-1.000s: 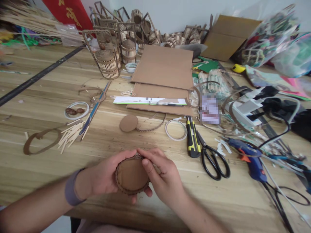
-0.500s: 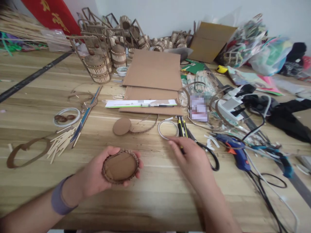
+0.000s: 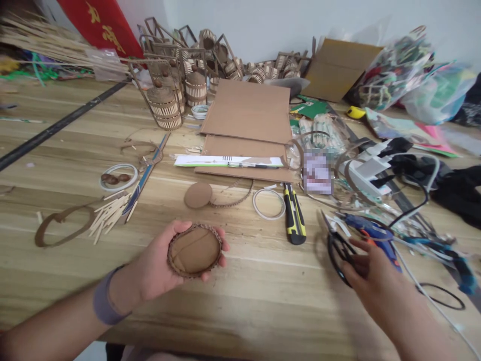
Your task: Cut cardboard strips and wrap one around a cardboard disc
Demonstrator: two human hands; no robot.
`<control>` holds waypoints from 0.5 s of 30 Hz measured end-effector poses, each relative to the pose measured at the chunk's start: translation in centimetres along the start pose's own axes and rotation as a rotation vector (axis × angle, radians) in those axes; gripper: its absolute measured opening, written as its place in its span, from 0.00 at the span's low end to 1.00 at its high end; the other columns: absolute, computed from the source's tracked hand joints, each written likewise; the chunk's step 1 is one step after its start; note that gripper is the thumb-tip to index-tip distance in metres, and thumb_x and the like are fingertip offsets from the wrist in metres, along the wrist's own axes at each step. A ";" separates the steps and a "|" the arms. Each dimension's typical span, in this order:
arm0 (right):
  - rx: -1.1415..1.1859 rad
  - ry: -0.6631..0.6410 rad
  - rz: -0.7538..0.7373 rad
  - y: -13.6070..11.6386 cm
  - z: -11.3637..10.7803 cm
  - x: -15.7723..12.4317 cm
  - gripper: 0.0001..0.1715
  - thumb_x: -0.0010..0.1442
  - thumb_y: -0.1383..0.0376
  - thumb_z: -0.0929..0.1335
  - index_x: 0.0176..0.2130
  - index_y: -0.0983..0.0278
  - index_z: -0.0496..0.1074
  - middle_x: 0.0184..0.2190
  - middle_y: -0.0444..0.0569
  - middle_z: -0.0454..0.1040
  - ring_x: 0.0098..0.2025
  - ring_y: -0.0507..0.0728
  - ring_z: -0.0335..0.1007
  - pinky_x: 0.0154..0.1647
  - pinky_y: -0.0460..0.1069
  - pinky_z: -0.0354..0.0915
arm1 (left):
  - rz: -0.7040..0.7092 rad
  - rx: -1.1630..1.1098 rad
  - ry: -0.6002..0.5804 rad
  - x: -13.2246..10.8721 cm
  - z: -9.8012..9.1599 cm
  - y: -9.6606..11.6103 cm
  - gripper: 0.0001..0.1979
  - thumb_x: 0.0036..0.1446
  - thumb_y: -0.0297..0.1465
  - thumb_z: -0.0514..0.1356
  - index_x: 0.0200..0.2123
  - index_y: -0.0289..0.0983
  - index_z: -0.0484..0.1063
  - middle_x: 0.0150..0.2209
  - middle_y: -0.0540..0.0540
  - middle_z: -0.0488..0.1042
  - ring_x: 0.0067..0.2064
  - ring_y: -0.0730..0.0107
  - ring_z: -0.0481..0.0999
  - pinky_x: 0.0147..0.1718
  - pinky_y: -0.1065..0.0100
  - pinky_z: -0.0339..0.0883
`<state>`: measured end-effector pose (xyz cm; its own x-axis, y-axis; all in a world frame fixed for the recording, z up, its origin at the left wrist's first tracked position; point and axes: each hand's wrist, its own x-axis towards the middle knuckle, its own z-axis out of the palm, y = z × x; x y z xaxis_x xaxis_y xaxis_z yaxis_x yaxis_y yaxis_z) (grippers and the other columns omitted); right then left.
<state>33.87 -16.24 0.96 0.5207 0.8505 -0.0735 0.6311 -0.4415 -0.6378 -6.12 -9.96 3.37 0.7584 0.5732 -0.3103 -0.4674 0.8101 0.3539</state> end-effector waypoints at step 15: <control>0.203 -0.835 -0.557 -17.5 6.6 -8.5 0.32 0.59 0.40 0.65 0.48 0.60 0.73 0.25 0.45 0.73 0.26 0.54 0.69 0.28 0.47 0.69 | 0.450 0.658 0.267 -0.4 -0.1 -0.1 0.17 0.62 0.40 0.55 0.49 0.38 0.73 0.47 0.43 0.75 0.47 0.61 0.71 0.39 0.67 0.64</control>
<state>14.62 -13.85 7.71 -0.4326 0.8817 -0.1886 0.5116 0.0678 -0.8565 -6.44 -10.32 3.35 0.3915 0.9014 -0.1849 -0.2767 0.3069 0.9106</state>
